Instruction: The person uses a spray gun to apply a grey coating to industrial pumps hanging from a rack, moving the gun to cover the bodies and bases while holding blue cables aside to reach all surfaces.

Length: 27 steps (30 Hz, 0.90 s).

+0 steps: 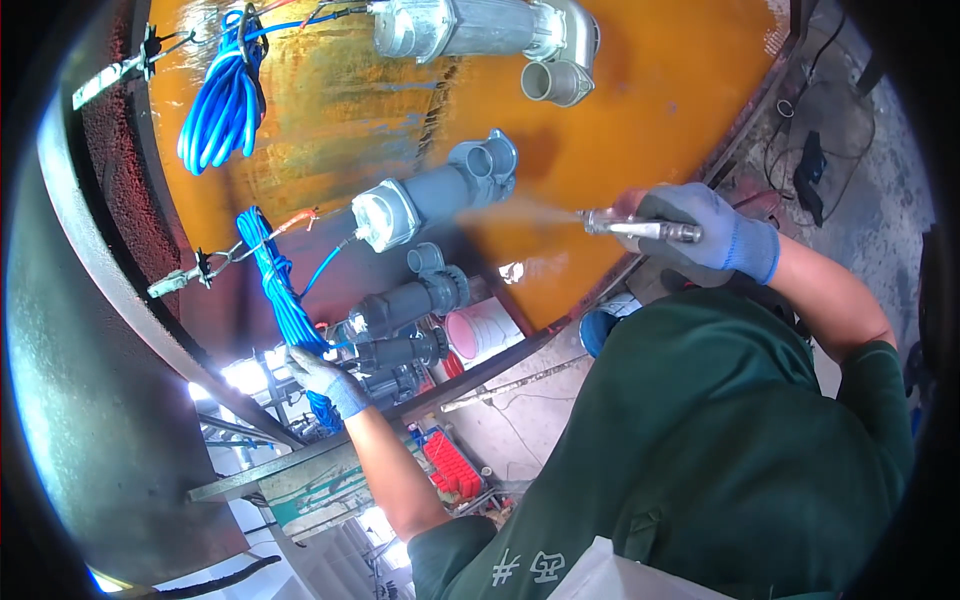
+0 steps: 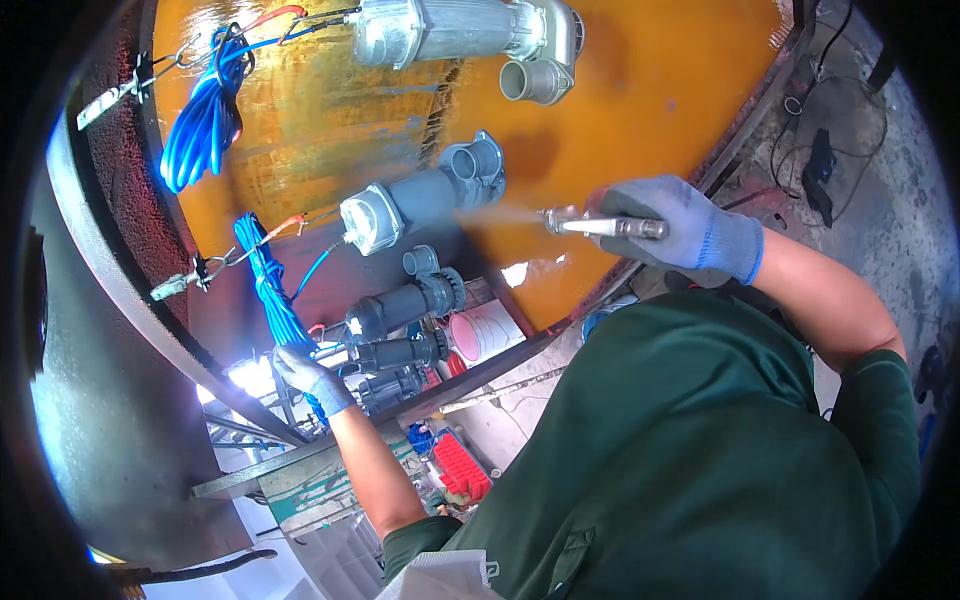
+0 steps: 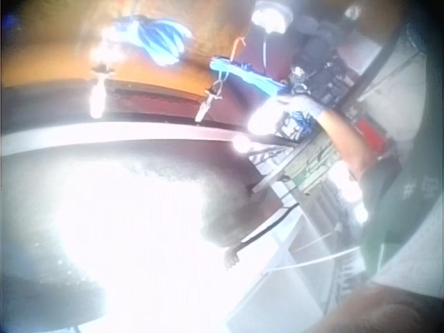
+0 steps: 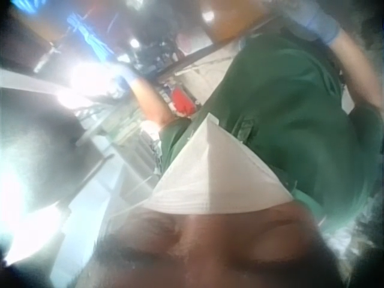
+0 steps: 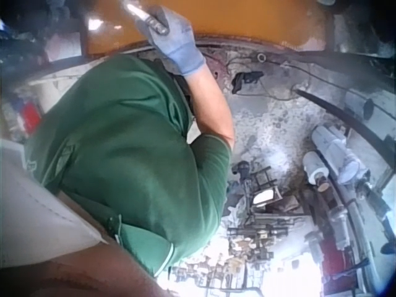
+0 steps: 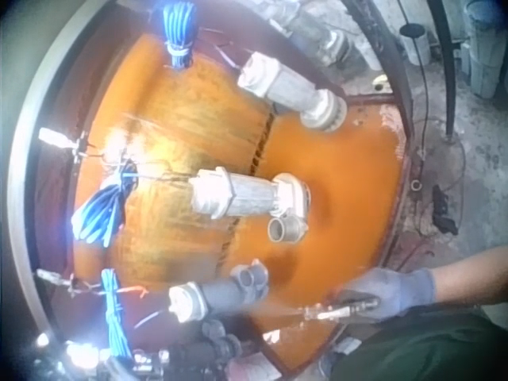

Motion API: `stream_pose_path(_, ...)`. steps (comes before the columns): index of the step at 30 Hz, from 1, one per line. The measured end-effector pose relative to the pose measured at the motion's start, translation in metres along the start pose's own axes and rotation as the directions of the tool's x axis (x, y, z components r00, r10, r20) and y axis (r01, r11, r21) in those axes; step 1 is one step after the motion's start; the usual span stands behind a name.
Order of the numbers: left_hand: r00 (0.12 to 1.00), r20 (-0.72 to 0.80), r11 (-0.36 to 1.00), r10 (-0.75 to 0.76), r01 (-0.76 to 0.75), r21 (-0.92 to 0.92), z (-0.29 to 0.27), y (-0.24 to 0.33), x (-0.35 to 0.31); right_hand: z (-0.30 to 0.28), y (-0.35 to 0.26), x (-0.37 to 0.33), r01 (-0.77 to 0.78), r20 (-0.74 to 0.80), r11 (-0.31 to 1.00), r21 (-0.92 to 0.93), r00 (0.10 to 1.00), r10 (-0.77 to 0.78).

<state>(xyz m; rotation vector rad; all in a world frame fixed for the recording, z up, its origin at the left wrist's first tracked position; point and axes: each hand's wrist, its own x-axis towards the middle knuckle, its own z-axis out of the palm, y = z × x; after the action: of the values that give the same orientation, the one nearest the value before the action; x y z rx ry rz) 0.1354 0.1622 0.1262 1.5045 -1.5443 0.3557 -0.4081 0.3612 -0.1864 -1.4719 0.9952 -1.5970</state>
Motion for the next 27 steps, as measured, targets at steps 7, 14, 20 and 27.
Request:
stream_pose_path(7, 0.993, 0.072, 0.992, 0.091, -0.085, -0.094, 0.008, 0.021, -0.013, 0.012, 0.030, -0.010, -0.044, 0.225, 0.931, -0.363, 0.965, 0.133)
stream_pose_path(14, 0.996, 0.072, 0.999, 0.052, -0.052, -0.011, 0.009, 0.054, -0.027, 0.033, 0.019, 0.002, -0.065, 0.114, 0.996, -0.062, 0.991, 0.072)
stream_pose_path(20, 0.990, 0.027, 0.982, 0.137, -0.140, 0.124, 0.005, 0.021, -0.006, 0.019, -0.007, 0.022, -0.320, 0.035, 0.883, 0.344, 0.944, 0.329)
stream_pose_path(27, 0.986, 0.167, 0.984, -0.029, -0.001, 0.176, 0.015, 0.037, 0.016, -0.035, -0.082, 0.091, -0.140, 0.067, 0.988, -0.063, 0.987, 0.144)
